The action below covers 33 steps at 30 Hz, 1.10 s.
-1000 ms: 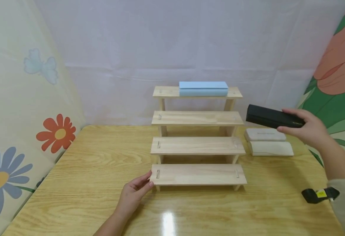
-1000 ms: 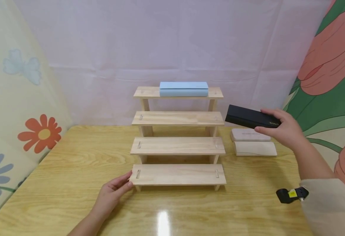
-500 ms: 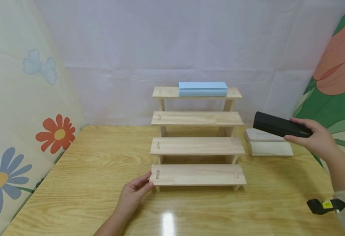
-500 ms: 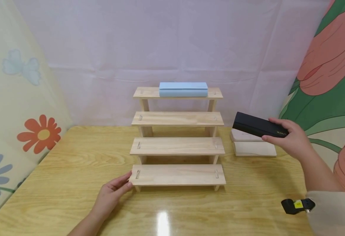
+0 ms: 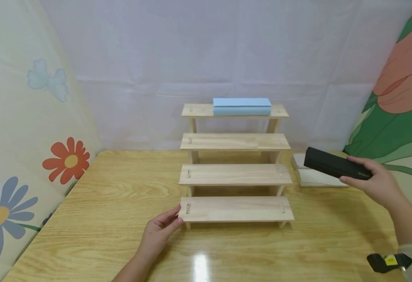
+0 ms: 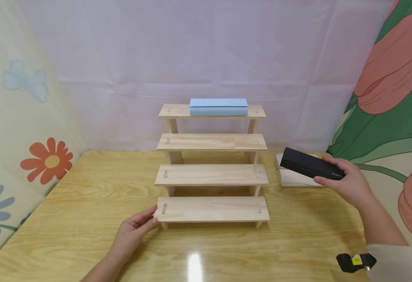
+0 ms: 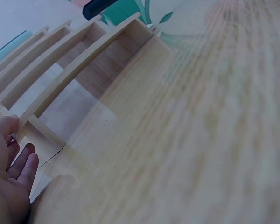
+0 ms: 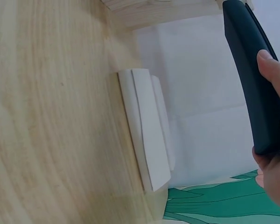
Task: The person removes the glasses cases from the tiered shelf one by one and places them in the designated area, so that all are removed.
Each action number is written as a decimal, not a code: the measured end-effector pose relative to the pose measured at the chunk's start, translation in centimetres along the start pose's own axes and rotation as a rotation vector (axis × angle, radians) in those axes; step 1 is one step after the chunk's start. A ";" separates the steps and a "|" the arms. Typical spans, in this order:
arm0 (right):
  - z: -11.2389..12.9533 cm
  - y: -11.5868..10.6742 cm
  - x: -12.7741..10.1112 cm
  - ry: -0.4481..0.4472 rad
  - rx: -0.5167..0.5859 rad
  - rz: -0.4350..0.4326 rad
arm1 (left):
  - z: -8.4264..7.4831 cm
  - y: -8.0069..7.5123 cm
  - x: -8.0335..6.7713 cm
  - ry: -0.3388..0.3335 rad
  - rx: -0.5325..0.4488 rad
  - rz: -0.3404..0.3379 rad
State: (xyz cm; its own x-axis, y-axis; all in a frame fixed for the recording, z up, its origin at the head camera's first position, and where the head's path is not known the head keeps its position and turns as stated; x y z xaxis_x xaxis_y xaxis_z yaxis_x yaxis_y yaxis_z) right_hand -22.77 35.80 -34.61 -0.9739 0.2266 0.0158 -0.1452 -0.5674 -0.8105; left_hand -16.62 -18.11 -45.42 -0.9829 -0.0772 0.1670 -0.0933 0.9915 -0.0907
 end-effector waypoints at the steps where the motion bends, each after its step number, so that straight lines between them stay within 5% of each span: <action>1: -0.2 0.1 0.0 0.004 -0.001 -0.003 | 0.0 0.0 0.0 0.001 0.002 0.000; 10: -1.8 1.1 -0.7 -0.035 0.036 0.020 | 0.0 0.0 -0.1 0.007 0.015 0.006; 17: -2.8 2.4 -1.3 -0.080 0.066 -0.045 | 0.0 0.0 -0.1 0.006 0.011 0.011; 33: -4.9 4.9 -2.6 -0.035 0.084 -0.042 | -0.1 0.0 0.0 -0.006 0.022 0.002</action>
State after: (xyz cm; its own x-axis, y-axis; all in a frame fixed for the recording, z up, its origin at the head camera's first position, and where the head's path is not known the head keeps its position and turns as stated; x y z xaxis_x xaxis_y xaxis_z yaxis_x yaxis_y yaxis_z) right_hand -20.14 36.29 -41.52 -0.9720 0.2244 0.0700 -0.1983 -0.6227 -0.7569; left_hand -16.60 -18.08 -45.31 -0.9840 -0.0757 0.1613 -0.0945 0.9892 -0.1122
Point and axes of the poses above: each hand's wrist, its own x-axis towards the middle knuckle, its own y-axis out of the palm, z = x × y, the point moved 3 cm from there along x, towards the middle knuckle, and after that the axes turned 12 degrees about y, right-handed, at the moved point
